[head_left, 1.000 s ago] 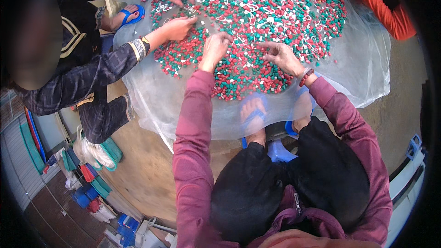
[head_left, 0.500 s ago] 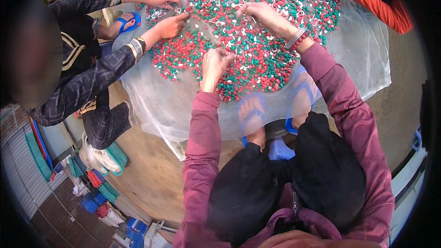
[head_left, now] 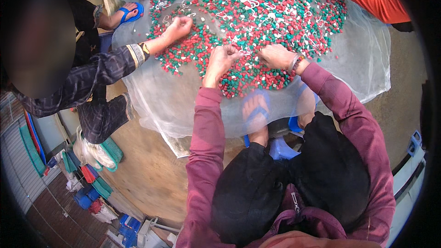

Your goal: The person sits on a low stool and sorts a large pile of red, green, and white plastic bottle caps spread on a clear plastic sheet. They pick up caps by hand and place them into a green basket, repeating the process continuously.

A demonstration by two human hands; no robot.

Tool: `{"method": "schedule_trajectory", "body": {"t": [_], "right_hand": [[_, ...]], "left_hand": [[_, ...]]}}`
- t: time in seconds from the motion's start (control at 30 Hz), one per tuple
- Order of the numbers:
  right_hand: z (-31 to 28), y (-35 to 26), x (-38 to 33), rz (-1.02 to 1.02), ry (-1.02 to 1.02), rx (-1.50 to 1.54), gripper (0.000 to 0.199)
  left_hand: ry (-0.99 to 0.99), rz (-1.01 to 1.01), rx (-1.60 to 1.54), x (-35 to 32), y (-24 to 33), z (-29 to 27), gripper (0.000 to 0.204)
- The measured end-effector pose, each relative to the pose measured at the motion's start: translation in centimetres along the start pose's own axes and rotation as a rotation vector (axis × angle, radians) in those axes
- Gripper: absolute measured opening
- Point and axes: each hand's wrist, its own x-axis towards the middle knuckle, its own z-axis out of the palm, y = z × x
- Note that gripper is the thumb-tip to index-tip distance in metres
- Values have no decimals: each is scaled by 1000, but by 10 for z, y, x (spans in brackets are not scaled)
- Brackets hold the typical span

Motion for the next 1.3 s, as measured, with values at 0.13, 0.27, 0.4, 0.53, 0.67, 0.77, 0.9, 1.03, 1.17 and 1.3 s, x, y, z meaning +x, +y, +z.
{"method": "schedule_trajectory", "body": {"t": [0.13,0.27,0.4,0.53,0.67,0.77,0.9,1.03,1.17,1.3], "right_hand": [[-21,0,-17,41,152,263,23],[-18,-5,-13,30,133,11,29],[14,-13,-6,6,41,-155,31],[27,0,-10,70,140,85,21],[13,16,-27,184,311,696,23],[-2,18,-38,255,287,1195,25],[-19,19,-50,309,134,1654,16],[-37,24,-73,-110,173,2049,21],[-59,35,-96,-601,35,2104,25],[-63,30,-97,-706,-35,2134,28]], "left_hand": [[-85,78,-789,-18,7,-5,11],[-92,307,-1434,-34,20,2,7],[-235,328,-1722,-23,23,13,18],[-343,174,-1795,-4,16,20,22],[-256,-15,-1330,7,14,28,16],[177,29,-225,15,16,41,29],[252,-5,640,17,10,61,35],[254,33,560,19,9,58,27],[79,134,-325,-6,18,27,18],[-426,231,-1522,-37,25,15,12]]}}
